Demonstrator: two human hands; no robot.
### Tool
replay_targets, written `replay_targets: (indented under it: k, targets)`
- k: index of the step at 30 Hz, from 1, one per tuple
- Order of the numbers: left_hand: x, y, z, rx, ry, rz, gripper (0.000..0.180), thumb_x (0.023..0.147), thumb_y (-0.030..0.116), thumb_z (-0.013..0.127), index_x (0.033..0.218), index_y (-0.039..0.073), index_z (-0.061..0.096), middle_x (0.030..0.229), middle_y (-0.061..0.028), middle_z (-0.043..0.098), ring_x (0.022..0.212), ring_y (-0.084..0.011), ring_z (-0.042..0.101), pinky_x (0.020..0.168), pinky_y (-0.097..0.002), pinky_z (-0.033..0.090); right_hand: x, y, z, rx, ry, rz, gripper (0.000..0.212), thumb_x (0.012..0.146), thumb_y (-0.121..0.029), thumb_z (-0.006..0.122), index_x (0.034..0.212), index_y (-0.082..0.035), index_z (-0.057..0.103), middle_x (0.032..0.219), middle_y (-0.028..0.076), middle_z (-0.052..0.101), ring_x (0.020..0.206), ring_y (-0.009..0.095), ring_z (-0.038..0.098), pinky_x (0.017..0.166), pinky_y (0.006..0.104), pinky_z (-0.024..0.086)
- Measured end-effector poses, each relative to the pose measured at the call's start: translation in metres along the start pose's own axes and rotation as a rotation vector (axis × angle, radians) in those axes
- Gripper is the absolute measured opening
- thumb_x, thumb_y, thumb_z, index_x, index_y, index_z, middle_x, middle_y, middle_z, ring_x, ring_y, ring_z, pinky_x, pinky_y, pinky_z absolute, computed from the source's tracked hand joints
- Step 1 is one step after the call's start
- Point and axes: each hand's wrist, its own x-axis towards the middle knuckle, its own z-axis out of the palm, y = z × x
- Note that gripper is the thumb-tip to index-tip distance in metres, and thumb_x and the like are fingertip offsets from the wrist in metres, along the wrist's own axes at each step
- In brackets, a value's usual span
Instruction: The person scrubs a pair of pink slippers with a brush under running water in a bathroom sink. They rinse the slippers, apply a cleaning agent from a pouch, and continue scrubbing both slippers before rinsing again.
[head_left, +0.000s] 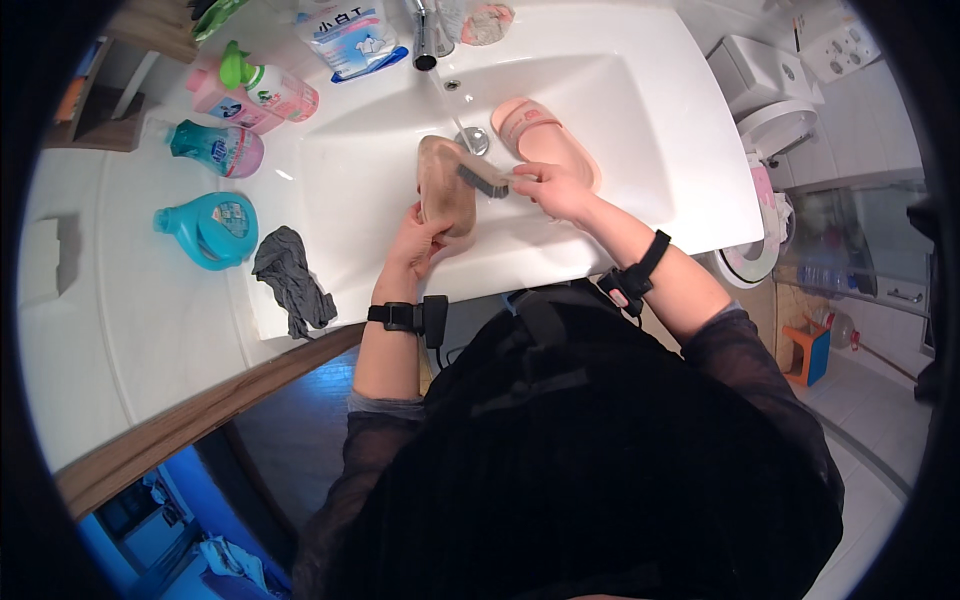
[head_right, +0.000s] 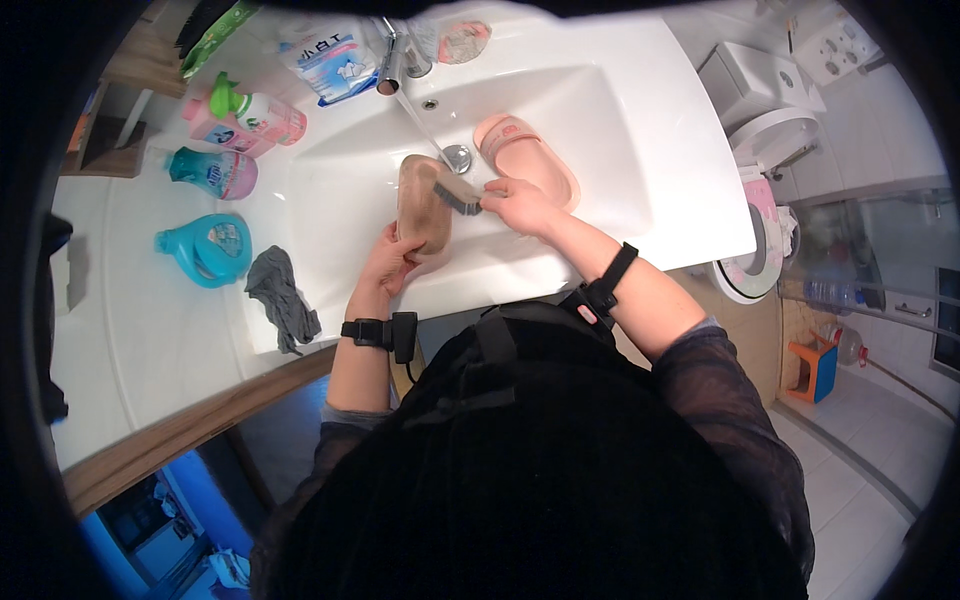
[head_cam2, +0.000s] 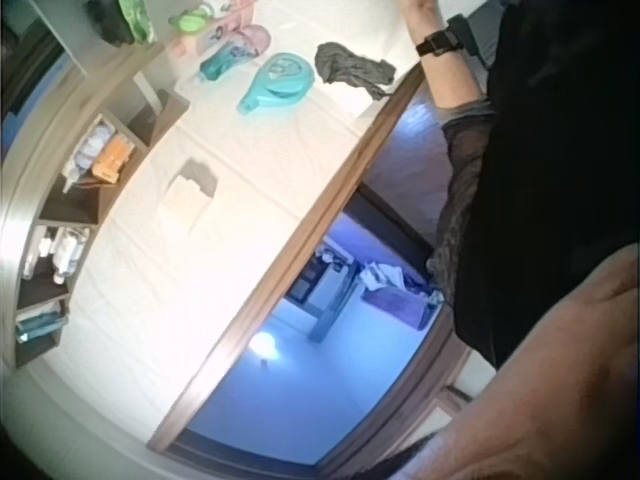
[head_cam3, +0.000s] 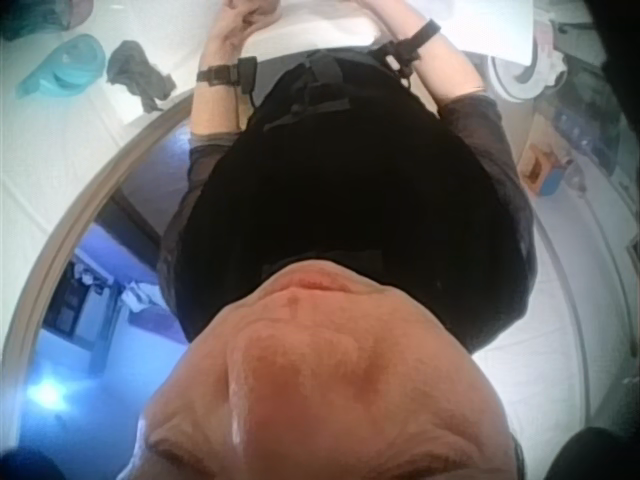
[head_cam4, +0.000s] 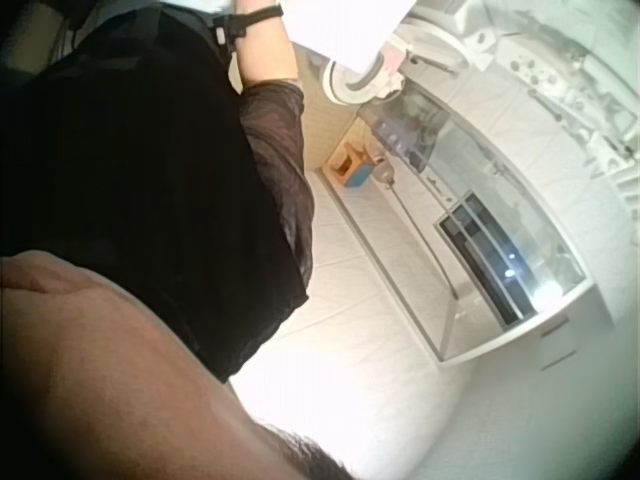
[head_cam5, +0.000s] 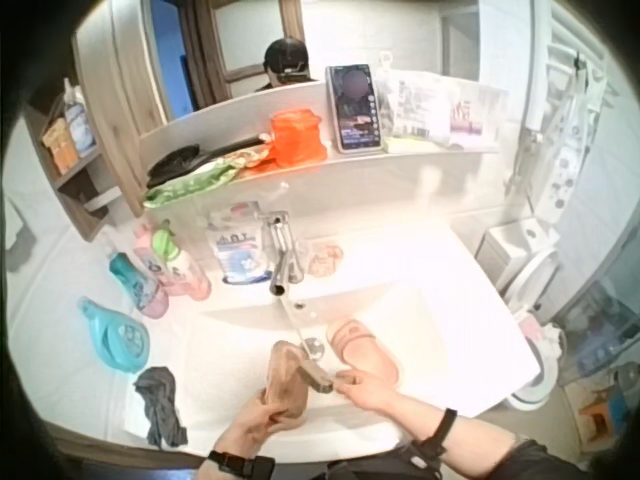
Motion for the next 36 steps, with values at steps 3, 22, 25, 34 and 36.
replay_targets:
  k: [3, 22, 25, 34, 36]
  targets:
    - [0.004, -0.003, 0.001, -0.138, -0.006, 0.046, 0.051, 0.091, 0.007, 0.06, 0.137, 0.003, 0.039, 0.129, -0.0145, 0.054, 0.117, -0.0279, 0.055, 0.092, -0.0433, 0.051, 0.004, 0.007, -0.011, -0.137, 0.174, -0.273, 0.045, 0.093, -0.026, 0.06, 0.133, -0.006, 0.057, 0.106, 0.012, 0.066, 0.092, 0.02, 0.062, 0.082, 0.0317, 0.049]
    - [0.018, -0.017, 0.017, -0.622, 0.173, 0.144, 0.04, 0.101, 0.007, 0.039, 0.14, 0.003, 0.031, 0.141, -0.0204, 0.04, 0.123, -0.0384, 0.051, 0.094, -0.0573, 0.052, 0.067, -0.058, 0.019, -0.925, 0.243, -0.272, 0.033, 0.094, -0.029, 0.046, 0.114, -0.012, 0.066, 0.096, 0.019, 0.07, 0.089, 0.036, 0.067, 0.082, 0.0466, 0.053]
    - [0.019, -0.015, 0.016, -0.59, 0.199, 0.089, 0.044, 0.101, 0.005, 0.039, 0.143, 0.006, 0.029, 0.142, -0.0194, 0.04, 0.123, -0.0388, 0.051, 0.095, -0.0577, 0.051, 0.037, -0.055, 0.042, -0.965, 0.128, -0.387, 0.033, 0.093, -0.031, 0.046, 0.111, -0.011, 0.067, 0.095, 0.019, 0.07, 0.089, 0.036, 0.067, 0.083, 0.047, 0.053]
    - [0.018, -0.015, 0.019, -0.544, 0.213, 0.077, 0.048, 0.099, 0.002, 0.04, 0.145, 0.01, 0.03, 0.142, -0.0173, 0.04, 0.123, -0.0384, 0.051, 0.093, -0.0569, 0.053, 0.075, -0.066, 0.028, -0.947, 0.25, -0.253, 0.032, 0.095, -0.029, 0.047, 0.109, -0.007, 0.066, 0.093, 0.019, 0.07, 0.09, 0.036, 0.068, 0.084, 0.0471, 0.053]
    - [0.018, -0.015, 0.02, -0.522, 0.229, 0.088, 0.048, 0.099, 0.001, 0.041, 0.145, 0.01, 0.03, 0.142, -0.0169, 0.041, 0.122, -0.0384, 0.052, 0.091, -0.0562, 0.054, 0.083, -0.066, 0.035, -0.935, 0.199, -0.21, 0.032, 0.095, -0.029, 0.048, 0.109, -0.006, 0.066, 0.096, 0.019, 0.07, 0.09, 0.036, 0.068, 0.084, 0.0476, 0.053]
